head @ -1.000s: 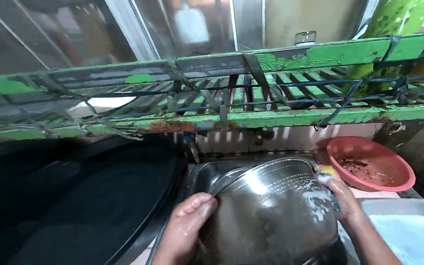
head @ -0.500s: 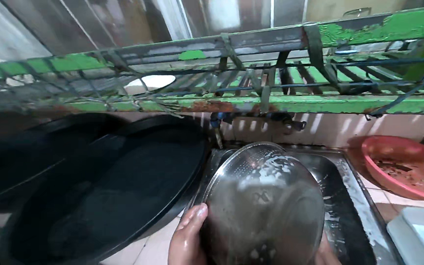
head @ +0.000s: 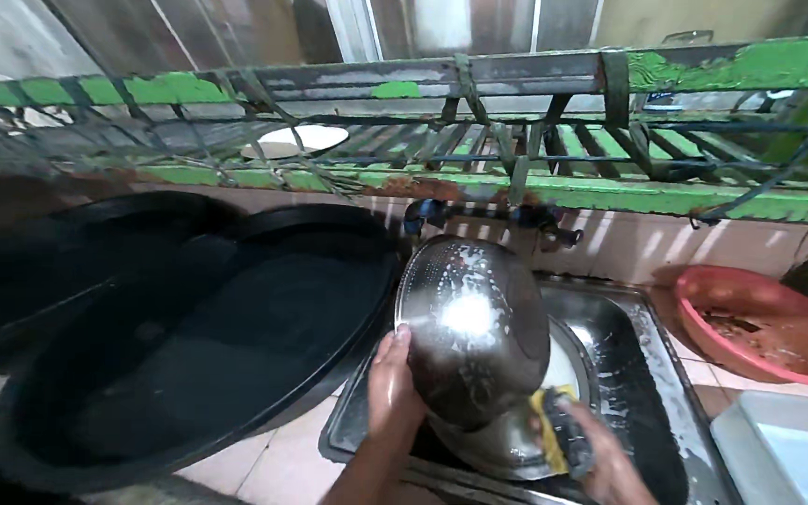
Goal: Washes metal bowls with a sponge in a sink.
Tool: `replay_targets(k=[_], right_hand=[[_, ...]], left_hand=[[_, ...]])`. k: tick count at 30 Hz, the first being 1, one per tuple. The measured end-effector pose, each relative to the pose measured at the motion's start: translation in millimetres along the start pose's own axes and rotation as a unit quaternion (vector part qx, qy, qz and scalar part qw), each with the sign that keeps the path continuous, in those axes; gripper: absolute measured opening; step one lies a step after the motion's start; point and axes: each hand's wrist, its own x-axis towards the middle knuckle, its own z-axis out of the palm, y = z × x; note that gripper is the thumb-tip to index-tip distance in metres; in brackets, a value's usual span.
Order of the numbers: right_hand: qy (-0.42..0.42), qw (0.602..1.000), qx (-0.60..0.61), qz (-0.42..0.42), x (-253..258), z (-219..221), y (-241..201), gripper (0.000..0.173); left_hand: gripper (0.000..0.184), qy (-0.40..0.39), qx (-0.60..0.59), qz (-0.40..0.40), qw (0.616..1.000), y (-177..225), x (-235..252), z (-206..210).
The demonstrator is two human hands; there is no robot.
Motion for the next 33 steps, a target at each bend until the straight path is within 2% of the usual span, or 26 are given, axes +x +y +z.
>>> replay_targets(k=[4,7,13,16,18,20,21,22,23,25,26,27,28,29,31,33], right_hand=[[0.131,0.975,-0.044,-0.176,-29.4,-55.7,-69.6,0.028],[0.147,0.948,-0.097,-0.263,-42.4,-77.2,-106.1,0.024],[0.117,0.925,-0.167,-0.319,-27.7,-70.0,-138.0,0.027],[0.128,0.914,-0.227,-0.311,-0.8,-58.4,-148.1,0.032],[0.171,0.897,-0.286,-0.291,28.5,-55.3,-146.3,0.039],[0.191,0.857,-0.391,-0.275,56.7,-49.6,-129.3,0.045],[0.179,0.825,-0.461,-0.274,66.3,-43.0,-113.5,0.048],[0.145,0.78,-0.539,-0.282,68.9,-29.5,-95.6,0.054],[0.099,0.719,-0.616,-0.305,67.8,-10.9,-77.6,0.06],[0.006,0.624,-0.696,-0.355,64.5,30.0,-48.1,0.062],[-0.026,0.588,-0.714,-0.378,68.0,44.3,-40.2,0.059],[-0.04,0.576,-0.723,-0.38,75.4,53.0,-40.3,0.058],[-0.035,0.593,-0.723,-0.354,86.5,55.9,-49.4,0.06],[-0.003,0.628,-0.715,-0.307,100.2,51.9,-65.0,0.063],[0.113,0.694,-0.668,-0.244,132.4,27.4,-101.3,0.063],[0.213,0.727,-0.618,-0.208,154.9,7.2,-127.6,0.057]], left_hand=[[0.031,-0.023,0.009,-0.074,0.997,-43.2,10.3,6.8],[0.032,-0.015,0.013,-0.159,0.987,-80.9,11.9,27.1],[0.035,-0.026,-0.029,-0.257,0.966,-167.0,29.7,40.1],[0.035,-0.011,-0.017,-0.284,0.959,-189.3,34.6,34.0],[0.035,-0.007,0.008,-0.289,0.957,-199.1,36.4,27.3],[0.037,-0.007,0.014,-0.298,0.955,-211.7,37.4,22.1],[0.038,-0.002,0.009,-0.308,0.951,-216.1,36.7,21.3],[0.038,0.001,0.002,-0.321,0.947,-217.8,36.2,21.8],[0.038,0.003,-0.004,-0.333,0.943,-218.3,36.7,23.0],[0.036,-0.006,-0.008,-0.334,0.943,-220.7,37.2,22.5],[0.035,-0.012,-0.006,-0.327,0.945,-222.4,37.2,21.1],[0.035,-0.012,-0.003,-0.322,0.946,-223.2,38.1,20.5],[0.035,-0.013,-0.004,-0.322,0.947,-222.3,39.4,20.6],[0.034,-0.009,-0.009,-0.323,0.946,-222.0,39.9,21.3],[0.031,-0.007,-0.024,-0.331,0.943,-224.9,40.1,21.9],[0.03,-0.011,-0.042,-0.328,0.944,-227.8,40.9,22.1]])
